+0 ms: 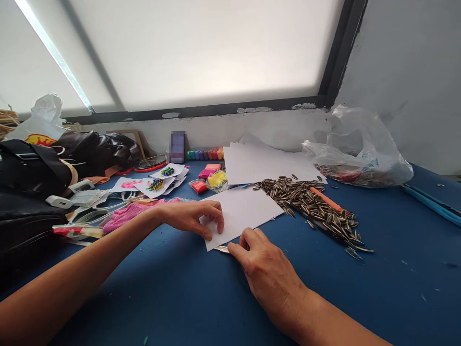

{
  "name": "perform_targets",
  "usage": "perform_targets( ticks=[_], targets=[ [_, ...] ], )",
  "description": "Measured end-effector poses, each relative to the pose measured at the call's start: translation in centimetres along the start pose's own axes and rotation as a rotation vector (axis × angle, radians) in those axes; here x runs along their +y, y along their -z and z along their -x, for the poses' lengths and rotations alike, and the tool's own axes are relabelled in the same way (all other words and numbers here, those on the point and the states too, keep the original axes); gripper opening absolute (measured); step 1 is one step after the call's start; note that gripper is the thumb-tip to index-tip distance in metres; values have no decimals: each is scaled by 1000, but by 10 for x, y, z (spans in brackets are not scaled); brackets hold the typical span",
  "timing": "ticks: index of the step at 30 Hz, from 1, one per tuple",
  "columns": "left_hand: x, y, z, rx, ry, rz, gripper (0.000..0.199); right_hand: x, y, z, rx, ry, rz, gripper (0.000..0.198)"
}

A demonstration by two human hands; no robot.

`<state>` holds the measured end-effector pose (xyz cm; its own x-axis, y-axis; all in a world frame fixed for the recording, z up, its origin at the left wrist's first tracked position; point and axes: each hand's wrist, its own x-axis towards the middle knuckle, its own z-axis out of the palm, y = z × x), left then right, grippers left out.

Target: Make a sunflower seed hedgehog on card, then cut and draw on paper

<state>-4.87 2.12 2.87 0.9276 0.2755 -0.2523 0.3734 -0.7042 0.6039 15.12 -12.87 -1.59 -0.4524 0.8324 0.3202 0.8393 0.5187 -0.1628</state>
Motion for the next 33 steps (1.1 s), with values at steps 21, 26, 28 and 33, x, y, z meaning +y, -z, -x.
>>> perform_targets(
  ticks=[21, 26, 28, 33],
  targets=[
    [0, 0, 0, -12, 2, 0, 19, -1, -3, -2, 1, 24, 18, 36],
    [0, -1, 1, 4, 17, -5, 19, -2, -3, -3, -22, 35, -18, 37],
    [1, -1, 1, 5, 12, -10, 20, -2, -2, -3, -33, 33, -18, 36],
    [0, -2, 0, 2, 10, -7, 20, -2, -2, -2, -26, 30, -6, 35]
  ],
)
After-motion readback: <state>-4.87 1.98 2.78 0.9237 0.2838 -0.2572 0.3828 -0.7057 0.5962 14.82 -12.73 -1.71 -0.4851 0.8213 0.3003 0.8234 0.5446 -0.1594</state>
